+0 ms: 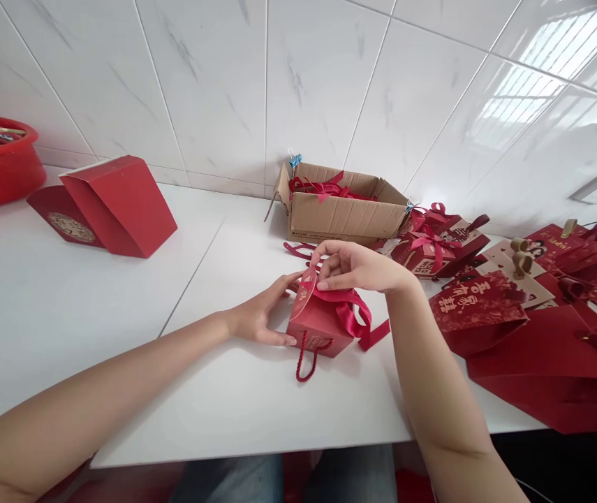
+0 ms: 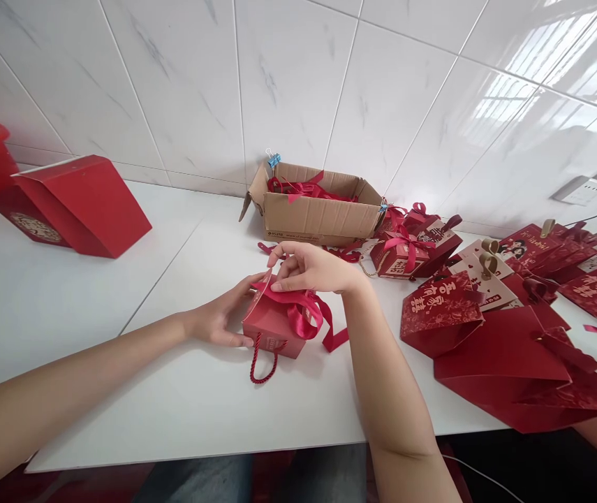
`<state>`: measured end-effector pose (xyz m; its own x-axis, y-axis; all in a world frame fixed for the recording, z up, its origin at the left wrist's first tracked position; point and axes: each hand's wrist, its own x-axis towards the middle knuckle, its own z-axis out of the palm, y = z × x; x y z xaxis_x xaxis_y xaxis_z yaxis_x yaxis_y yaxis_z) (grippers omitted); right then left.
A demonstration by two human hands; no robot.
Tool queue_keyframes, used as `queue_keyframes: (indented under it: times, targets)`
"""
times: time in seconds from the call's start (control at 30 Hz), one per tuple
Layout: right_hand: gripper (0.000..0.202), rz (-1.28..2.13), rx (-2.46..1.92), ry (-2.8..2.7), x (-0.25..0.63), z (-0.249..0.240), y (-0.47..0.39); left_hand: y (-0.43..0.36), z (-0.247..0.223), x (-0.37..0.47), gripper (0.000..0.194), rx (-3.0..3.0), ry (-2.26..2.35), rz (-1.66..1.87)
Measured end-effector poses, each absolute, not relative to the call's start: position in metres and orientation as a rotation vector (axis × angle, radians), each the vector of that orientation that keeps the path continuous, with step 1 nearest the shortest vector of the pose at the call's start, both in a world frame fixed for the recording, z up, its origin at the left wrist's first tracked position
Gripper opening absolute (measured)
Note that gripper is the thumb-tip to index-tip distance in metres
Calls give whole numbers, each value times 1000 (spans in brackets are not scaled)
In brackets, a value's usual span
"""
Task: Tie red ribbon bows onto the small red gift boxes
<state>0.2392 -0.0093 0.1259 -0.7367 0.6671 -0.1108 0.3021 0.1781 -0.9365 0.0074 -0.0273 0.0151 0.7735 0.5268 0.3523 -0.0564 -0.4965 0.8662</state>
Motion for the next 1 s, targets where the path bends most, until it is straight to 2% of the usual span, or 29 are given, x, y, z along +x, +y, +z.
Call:
queue_keyframes:
  times: [0.6, 1.0]
  targets:
    - [29, 1577, -781, -2096, 242, 125, -7, -24, 7, 6, 109, 2021, 365, 765]
    - [29, 1551, -829, -2149, 238, 123, -6, -26, 12, 7, 101, 2013, 369, 752]
